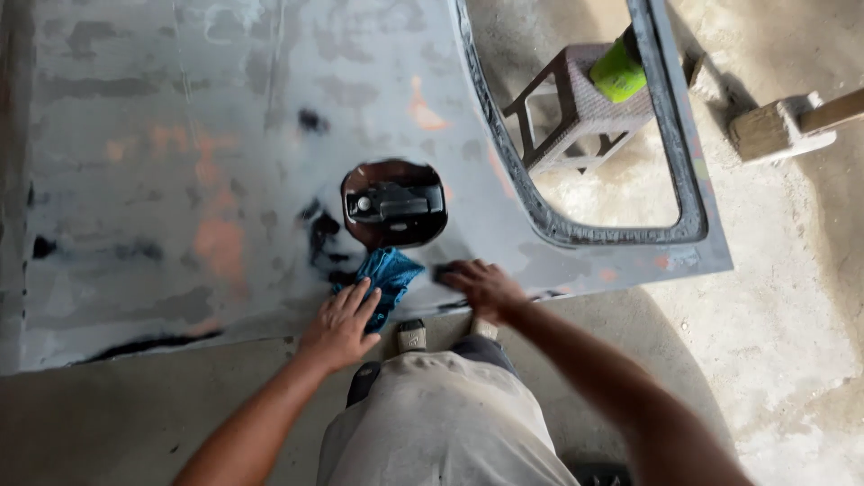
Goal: The person scrubs a silver car door with a small black sponge and wipes the surface with a blue cloth. They work around the fuel cap and along the window frame, repeatedly scrubbing and wiping the same areas.
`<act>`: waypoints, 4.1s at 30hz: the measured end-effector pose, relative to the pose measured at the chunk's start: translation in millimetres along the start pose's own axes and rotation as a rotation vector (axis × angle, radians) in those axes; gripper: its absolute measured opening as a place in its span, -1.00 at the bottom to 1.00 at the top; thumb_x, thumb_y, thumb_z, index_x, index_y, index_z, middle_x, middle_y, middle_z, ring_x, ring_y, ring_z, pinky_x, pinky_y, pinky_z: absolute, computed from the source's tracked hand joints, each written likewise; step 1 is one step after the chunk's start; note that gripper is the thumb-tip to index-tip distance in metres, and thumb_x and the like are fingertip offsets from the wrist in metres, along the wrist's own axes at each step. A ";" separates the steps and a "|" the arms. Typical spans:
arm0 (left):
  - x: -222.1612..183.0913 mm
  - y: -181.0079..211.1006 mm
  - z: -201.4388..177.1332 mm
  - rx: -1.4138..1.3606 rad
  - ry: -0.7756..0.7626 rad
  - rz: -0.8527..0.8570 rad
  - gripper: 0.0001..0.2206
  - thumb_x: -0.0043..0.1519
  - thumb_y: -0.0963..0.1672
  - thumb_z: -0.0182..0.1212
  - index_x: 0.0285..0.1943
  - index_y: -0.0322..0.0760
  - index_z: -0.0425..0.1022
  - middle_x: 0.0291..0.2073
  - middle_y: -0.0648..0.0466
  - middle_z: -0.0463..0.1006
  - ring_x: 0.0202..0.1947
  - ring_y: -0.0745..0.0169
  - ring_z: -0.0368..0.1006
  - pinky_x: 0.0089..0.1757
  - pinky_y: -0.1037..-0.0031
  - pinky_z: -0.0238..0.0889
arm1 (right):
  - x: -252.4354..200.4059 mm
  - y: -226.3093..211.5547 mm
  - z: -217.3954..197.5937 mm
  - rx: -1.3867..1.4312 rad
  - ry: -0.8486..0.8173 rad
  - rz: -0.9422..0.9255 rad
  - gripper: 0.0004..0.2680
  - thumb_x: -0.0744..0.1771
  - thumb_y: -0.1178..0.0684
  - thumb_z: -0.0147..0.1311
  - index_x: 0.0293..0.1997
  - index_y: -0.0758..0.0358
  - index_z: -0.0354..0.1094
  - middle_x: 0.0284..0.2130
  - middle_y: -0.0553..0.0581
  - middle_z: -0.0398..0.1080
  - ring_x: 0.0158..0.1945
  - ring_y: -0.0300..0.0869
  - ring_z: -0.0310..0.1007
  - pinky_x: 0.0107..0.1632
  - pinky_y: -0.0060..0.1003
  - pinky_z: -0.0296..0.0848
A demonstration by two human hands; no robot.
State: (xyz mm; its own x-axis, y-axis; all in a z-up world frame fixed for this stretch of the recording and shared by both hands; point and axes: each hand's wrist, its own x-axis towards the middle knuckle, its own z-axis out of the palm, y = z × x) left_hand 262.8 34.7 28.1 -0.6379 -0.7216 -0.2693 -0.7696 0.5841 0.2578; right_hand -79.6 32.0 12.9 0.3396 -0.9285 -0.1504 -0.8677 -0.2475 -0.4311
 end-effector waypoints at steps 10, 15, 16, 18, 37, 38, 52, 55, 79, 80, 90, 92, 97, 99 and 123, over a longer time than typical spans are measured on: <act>4.7 8.2 -12.0 0.078 -0.058 -0.043 -0.27 0.18 0.07 0.25 0.48 -0.30 0.13 0.48 -0.07 0.05 0.38 -0.11 0.09 0.25 0.16 0.12 | -75.0 82.0 0.3 0.051 0.430 0.680 -0.67 0.33 0.12 0.05 0.26 0.00 0.35 0.20 0.22 0.34 0.20 0.13 0.33 0.22 0.02 0.35; 5.3 1.9 21.4 0.095 0.141 -0.112 -0.42 0.27 0.08 0.09 0.43 -0.21 0.21 0.42 -0.04 0.13 0.35 -0.11 0.13 0.21 0.12 0.19 | -57.5 12.2 30.0 -0.025 0.231 0.293 -0.63 0.34 0.02 0.05 0.33 -0.04 0.27 0.27 0.19 0.24 0.22 0.12 0.27 0.23 0.03 0.27; 8.7 0.6 23.9 0.094 0.137 -0.107 -0.42 0.27 0.08 0.09 0.43 -0.21 0.21 0.42 -0.04 0.13 0.35 -0.11 0.13 0.21 0.12 0.19 | -62.0 37.1 33.9 -0.023 0.230 0.300 -0.63 0.34 0.02 0.05 0.33 -0.04 0.27 0.27 0.19 0.24 0.22 0.12 0.27 0.23 0.03 0.27; 13.0 0.2 31.9 0.086 0.210 -0.104 -0.46 0.30 0.06 0.04 0.43 -0.16 0.23 0.44 -0.03 0.14 0.36 -0.09 0.13 0.22 0.10 0.19 | -75.7 86.1 43.7 -0.072 0.290 0.187 -0.62 0.37 0.00 0.02 0.37 0.15 0.22 0.26 0.27 0.24 0.18 0.15 0.28 0.22 0.03 0.28; 143.2 161.5 27.5 0.104 0.236 -0.100 -0.44 0.23 0.01 0.16 0.41 -0.22 0.30 0.41 -0.09 0.23 0.34 -0.12 0.20 0.22 0.04 0.16 | -165.7 263.8 -25.7 0.238 0.548 0.719 -0.79 0.36 0.04 0.04 0.10 0.18 0.35 -0.07 0.29 0.44 -0.04 0.08 0.40 0.00 -0.02 0.43; 151.0 173.5 28.0 0.091 0.241 -0.116 -0.44 0.23 0.01 0.17 0.41 -0.23 0.30 0.41 -0.10 0.24 0.33 -0.14 0.20 0.22 0.05 0.16 | -171.2 276.7 -27.4 0.206 0.568 0.800 -0.76 0.34 0.01 0.05 0.09 0.22 0.34 -0.07 0.30 0.43 -0.03 0.10 0.39 0.01 0.00 0.42; 199.0 264.2 51.6 0.130 0.256 -0.273 -0.41 0.24 0.01 0.16 0.48 -0.21 0.25 0.43 -0.15 0.17 0.33 -0.21 0.16 0.24 0.01 0.14 | -200.9 334.0 -1.1 0.102 0.388 0.278 -0.74 0.41 0.07 -0.09 0.26 0.21 0.26 0.24 0.26 0.29 0.23 0.10 0.33 0.29 0.00 0.27; 198.9 265.0 52.0 0.118 0.232 -0.305 -0.42 0.25 0.01 0.15 0.48 -0.19 0.24 0.45 -0.11 0.16 0.35 -0.21 0.15 0.24 0.03 0.14 | -207.0 343.6 -47.4 0.161 0.547 0.721 -0.75 0.34 -0.01 -0.02 0.08 0.25 0.28 -0.02 0.35 0.36 -0.04 0.21 0.33 0.07 0.05 0.31; 258.2 338.2 56.7 0.011 0.273 -0.142 -0.47 0.16 0.08 0.19 0.24 -0.24 0.44 0.38 -0.08 0.27 0.22 -0.17 0.26 0.08 -0.02 0.18 | -174.0 270.7 -1.7 0.174 0.446 0.199 -0.74 0.33 0.12 0.07 0.15 0.15 0.30 0.14 0.21 0.38 0.18 0.11 0.36 0.22 0.02 0.31; 258.5 327.1 59.8 0.047 0.299 -0.079 -0.53 0.20 0.06 0.18 0.17 -0.28 0.45 0.41 -0.14 0.24 0.30 -0.19 0.23 0.15 0.00 0.16 | -174.5 267.3 -6.9 0.171 0.369 0.145 -0.73 0.31 0.11 0.07 0.15 0.16 0.31 0.16 0.22 0.38 0.18 0.11 0.35 0.19 0.02 0.31; 230.7 277.4 71.4 0.059 0.425 -0.095 -0.59 0.35 -0.05 0.04 0.33 -0.34 0.32 0.47 -0.21 0.20 0.46 -0.24 0.13 0.34 -0.03 0.03 | -227.5 391.2 -23.0 0.097 0.789 0.838 -0.82 0.32 0.02 0.11 -0.04 0.22 0.43 -0.08 0.30 0.45 -0.05 0.19 0.42 -0.01 0.08 0.41; 235.0 284.2 66.8 0.051 0.418 -0.122 -0.55 0.33 -0.05 0.04 0.36 -0.34 0.29 0.46 -0.22 0.19 0.45 -0.24 0.13 0.34 -0.04 0.00 | -209.2 343.8 -28.4 0.148 0.709 0.666 -0.83 0.33 0.05 0.10 -0.01 0.18 0.43 -0.03 0.28 0.47 -0.03 0.18 0.42 0.00 0.06 0.42; 233.8 286.2 61.2 0.029 0.409 -0.134 -0.45 0.30 -0.05 0.04 0.49 -0.29 0.18 0.48 -0.21 0.16 0.47 -0.26 0.10 0.34 -0.03 -0.04 | -183.3 250.1 -42.6 0.231 0.385 0.046 -0.72 0.32 0.15 0.00 0.17 0.07 0.40 0.16 0.17 0.41 0.12 0.10 0.38 0.09 0.00 0.37; 234.1 287.3 55.1 0.019 0.368 -0.130 -0.40 0.28 -0.04 0.05 0.54 -0.29 0.14 0.48 -0.22 0.14 0.45 -0.27 0.09 0.32 -0.03 -0.05 | -184.5 269.8 -33.6 0.180 0.162 0.159 -0.73 0.34 0.12 0.01 0.19 0.13 0.35 0.23 0.17 0.34 0.11 0.09 0.36 0.09 -0.01 0.38; 233.9 282.6 54.4 0.021 0.244 -0.111 -0.30 0.26 0.08 0.06 0.54 -0.31 0.07 0.53 -0.15 -0.01 0.49 -0.25 -0.05 0.35 0.00 -0.16 | -220.5 350.4 -37.3 0.127 0.540 0.911 -0.77 0.31 0.03 0.12 0.07 0.17 0.38 0.03 0.26 0.39 0.08 0.20 0.36 0.10 0.04 0.35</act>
State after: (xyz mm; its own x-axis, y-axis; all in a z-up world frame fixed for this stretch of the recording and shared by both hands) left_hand -105.5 51.2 -12.5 -0.5257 -0.8484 -0.0628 -0.8366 0.5021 0.2192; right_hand -472.0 139.7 -71.8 -0.6511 -0.7564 -0.0619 -0.6586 0.6037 -0.4491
